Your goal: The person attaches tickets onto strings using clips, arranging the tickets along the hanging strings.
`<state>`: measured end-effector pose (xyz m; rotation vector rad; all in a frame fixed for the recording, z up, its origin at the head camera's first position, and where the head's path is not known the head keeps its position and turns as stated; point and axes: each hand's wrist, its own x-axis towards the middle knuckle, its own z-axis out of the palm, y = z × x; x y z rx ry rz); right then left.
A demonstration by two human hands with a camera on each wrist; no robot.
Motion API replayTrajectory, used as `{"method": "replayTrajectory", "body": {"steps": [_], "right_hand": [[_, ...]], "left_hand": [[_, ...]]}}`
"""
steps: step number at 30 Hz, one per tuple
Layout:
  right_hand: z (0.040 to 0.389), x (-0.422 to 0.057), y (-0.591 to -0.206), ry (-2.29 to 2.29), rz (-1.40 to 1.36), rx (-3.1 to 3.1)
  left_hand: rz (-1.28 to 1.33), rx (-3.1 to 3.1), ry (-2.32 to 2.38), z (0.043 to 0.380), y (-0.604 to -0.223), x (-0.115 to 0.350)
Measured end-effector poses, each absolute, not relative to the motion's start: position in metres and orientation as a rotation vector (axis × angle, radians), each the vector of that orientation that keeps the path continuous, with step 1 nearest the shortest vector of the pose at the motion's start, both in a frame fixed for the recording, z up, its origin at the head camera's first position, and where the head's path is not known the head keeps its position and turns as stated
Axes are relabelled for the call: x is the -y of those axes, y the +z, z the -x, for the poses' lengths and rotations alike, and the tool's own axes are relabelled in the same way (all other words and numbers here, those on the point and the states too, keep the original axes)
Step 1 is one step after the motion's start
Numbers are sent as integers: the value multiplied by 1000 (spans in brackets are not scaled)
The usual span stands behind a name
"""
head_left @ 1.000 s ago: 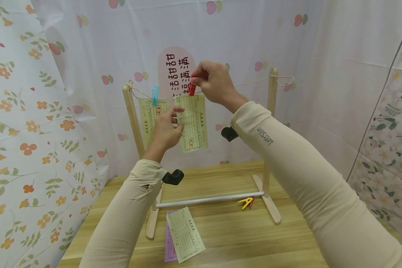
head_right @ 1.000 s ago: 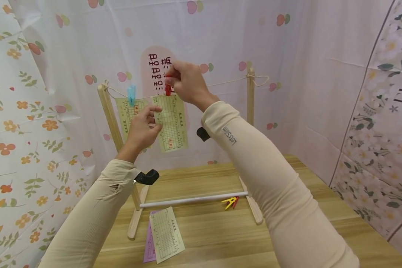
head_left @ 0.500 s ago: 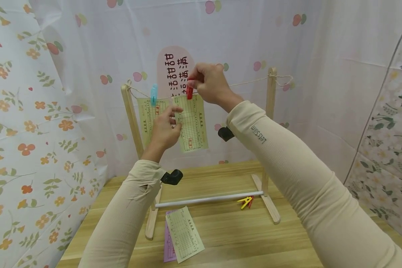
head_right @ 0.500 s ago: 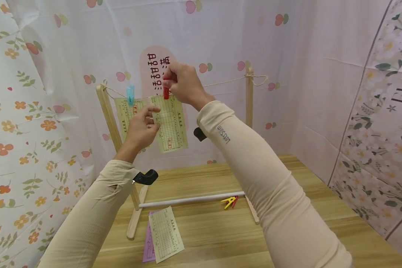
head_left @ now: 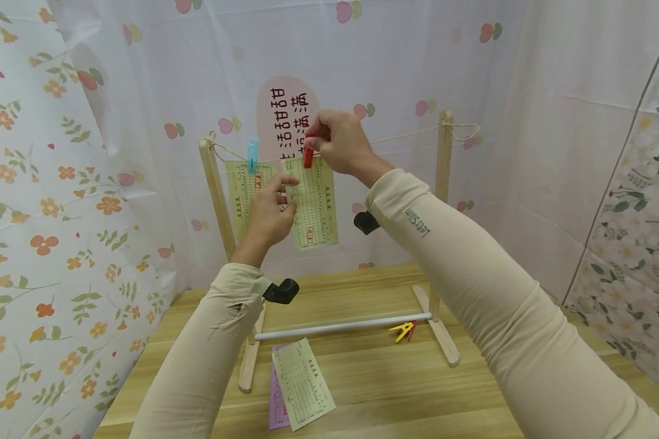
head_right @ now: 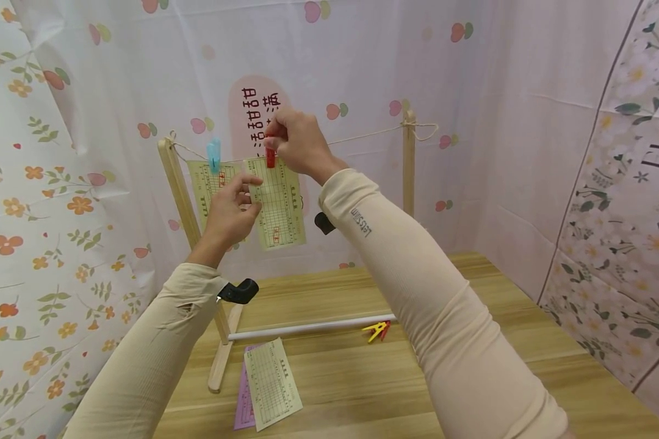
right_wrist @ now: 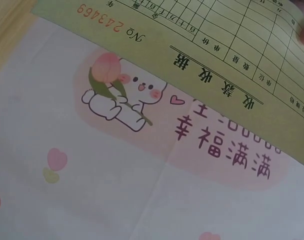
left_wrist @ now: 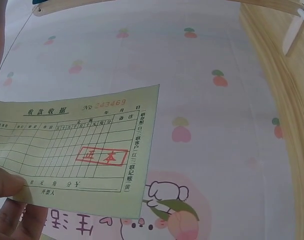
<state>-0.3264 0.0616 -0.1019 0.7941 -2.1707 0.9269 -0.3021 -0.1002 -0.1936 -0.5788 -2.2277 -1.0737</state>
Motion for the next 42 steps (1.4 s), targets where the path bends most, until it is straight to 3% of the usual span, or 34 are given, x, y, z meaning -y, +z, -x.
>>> {"method": "replayTrajectory", "body": {"steps": [42], "right_hand": [[327,-63,-106,849,-828,2295]], "left_hand": [[572,2244,-1022,306,-198,101]]}}
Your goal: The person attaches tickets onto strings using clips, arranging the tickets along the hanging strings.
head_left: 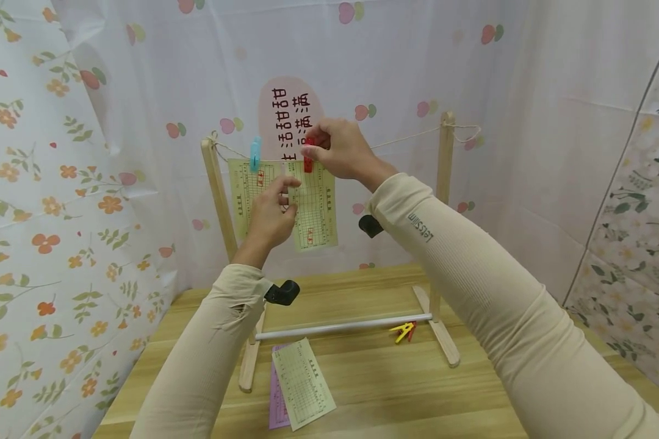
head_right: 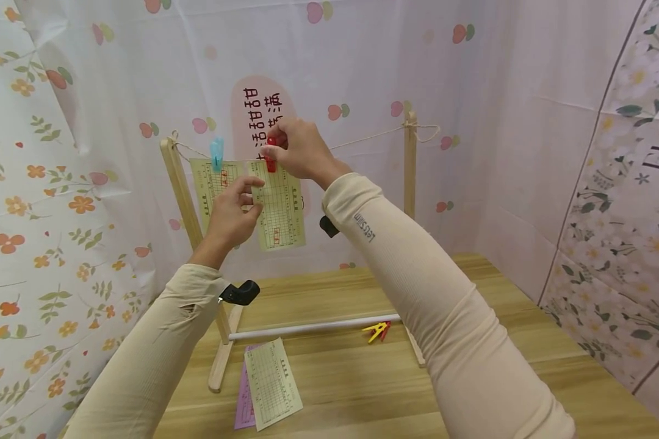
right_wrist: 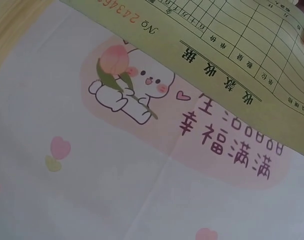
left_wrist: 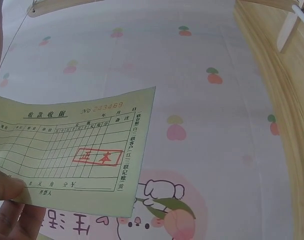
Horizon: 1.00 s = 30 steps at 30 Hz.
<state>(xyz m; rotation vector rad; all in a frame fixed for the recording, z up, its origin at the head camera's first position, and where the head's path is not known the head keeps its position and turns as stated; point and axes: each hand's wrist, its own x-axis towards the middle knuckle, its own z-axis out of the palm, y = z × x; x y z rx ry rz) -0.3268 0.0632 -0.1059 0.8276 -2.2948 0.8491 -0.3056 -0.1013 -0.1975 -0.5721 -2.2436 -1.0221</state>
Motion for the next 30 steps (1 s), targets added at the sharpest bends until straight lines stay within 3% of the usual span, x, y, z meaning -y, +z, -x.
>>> {"method": "replayTrajectory", "body": {"steps": [30], "right_hand": [[296,-81,-92,844,-768,2443]], "left_hand": [[579,2293,-1023,303,-198,103]]}}
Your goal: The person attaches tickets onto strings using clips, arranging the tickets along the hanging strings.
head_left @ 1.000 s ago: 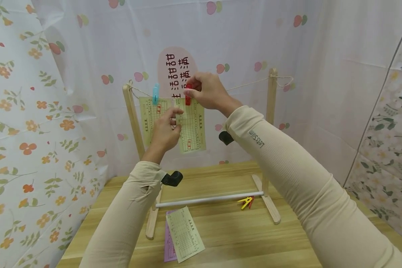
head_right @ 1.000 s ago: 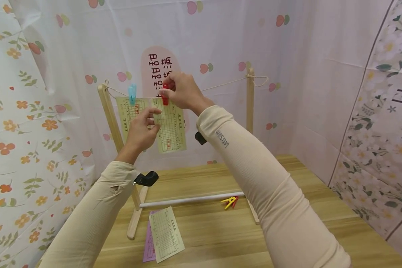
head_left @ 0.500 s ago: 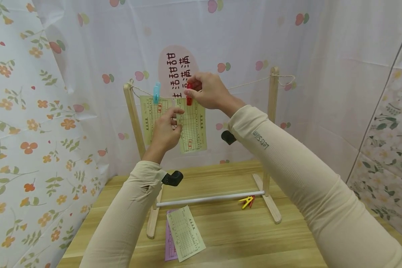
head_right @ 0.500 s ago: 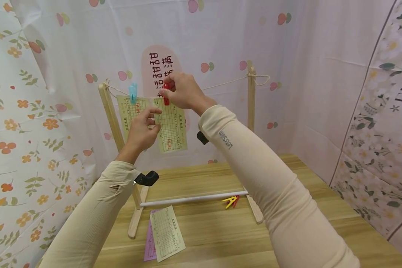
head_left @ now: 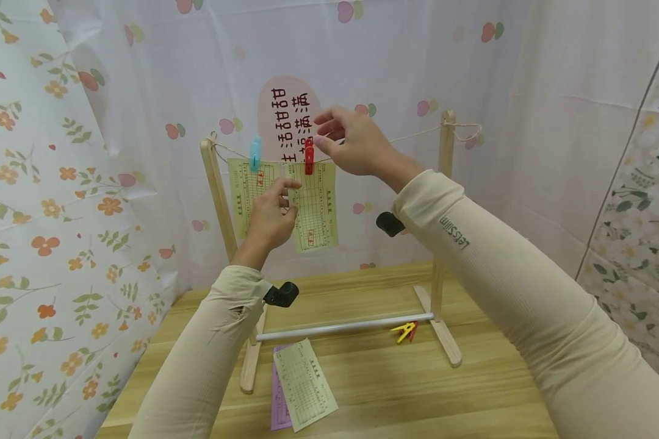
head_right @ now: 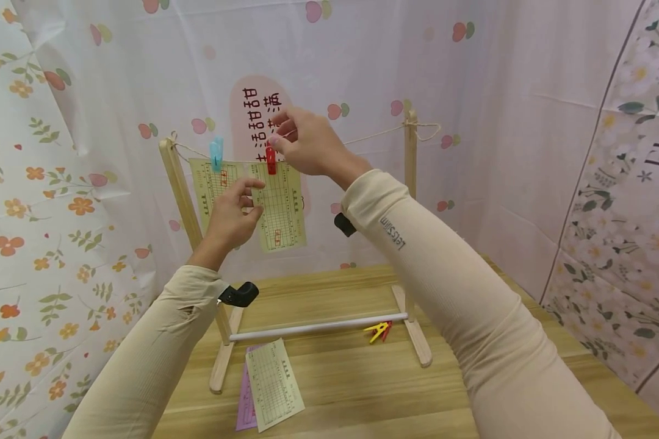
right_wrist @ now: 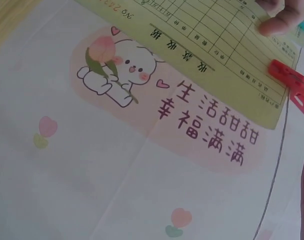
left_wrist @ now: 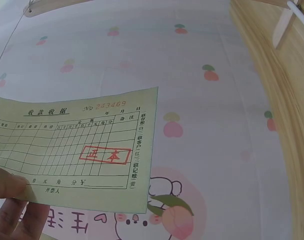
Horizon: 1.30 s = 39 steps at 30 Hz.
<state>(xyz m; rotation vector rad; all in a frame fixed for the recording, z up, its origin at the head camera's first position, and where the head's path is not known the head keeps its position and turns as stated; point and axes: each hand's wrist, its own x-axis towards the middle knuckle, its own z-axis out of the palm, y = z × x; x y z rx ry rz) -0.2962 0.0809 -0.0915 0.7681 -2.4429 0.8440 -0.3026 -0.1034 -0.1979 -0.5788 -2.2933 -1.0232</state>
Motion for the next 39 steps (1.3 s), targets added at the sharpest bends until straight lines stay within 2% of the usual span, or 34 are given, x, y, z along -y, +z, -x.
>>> {"method": "replayTrajectory", "body": {"steps": [27,39], "right_hand": [[281,-137,-137,1344,-908,2248],[287,-157,-168,1356,-918,2306]], "left_hand": [[636,2392,-1119,289,-206,128],[753,2337,-1252,280,-220,136]]}}
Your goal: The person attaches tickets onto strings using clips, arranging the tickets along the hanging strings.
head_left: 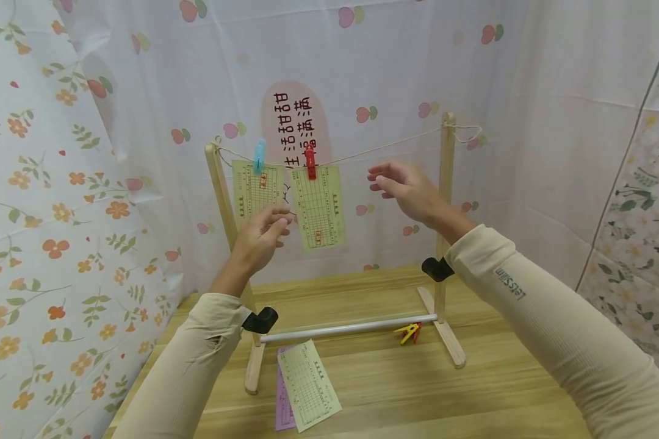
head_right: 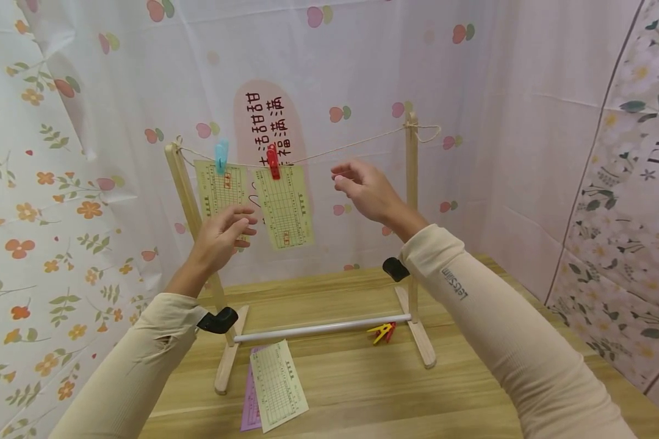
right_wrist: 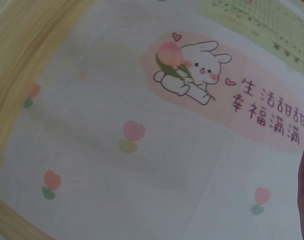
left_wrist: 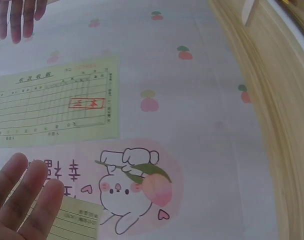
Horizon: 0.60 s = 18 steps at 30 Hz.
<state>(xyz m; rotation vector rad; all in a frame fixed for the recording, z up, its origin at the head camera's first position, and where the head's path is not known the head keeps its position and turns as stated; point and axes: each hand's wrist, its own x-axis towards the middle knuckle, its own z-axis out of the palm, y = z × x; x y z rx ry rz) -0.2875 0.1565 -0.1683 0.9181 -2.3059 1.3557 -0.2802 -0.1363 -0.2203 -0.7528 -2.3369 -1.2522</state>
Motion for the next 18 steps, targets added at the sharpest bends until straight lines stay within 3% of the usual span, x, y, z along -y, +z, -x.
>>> {"method": "replayTrajectory", "body": {"steps": [18], "right_hand": [[304,-180,-234,1370,-838,2423]], "left_hand": [[669,2463,-1205,280,-274,153]]}}
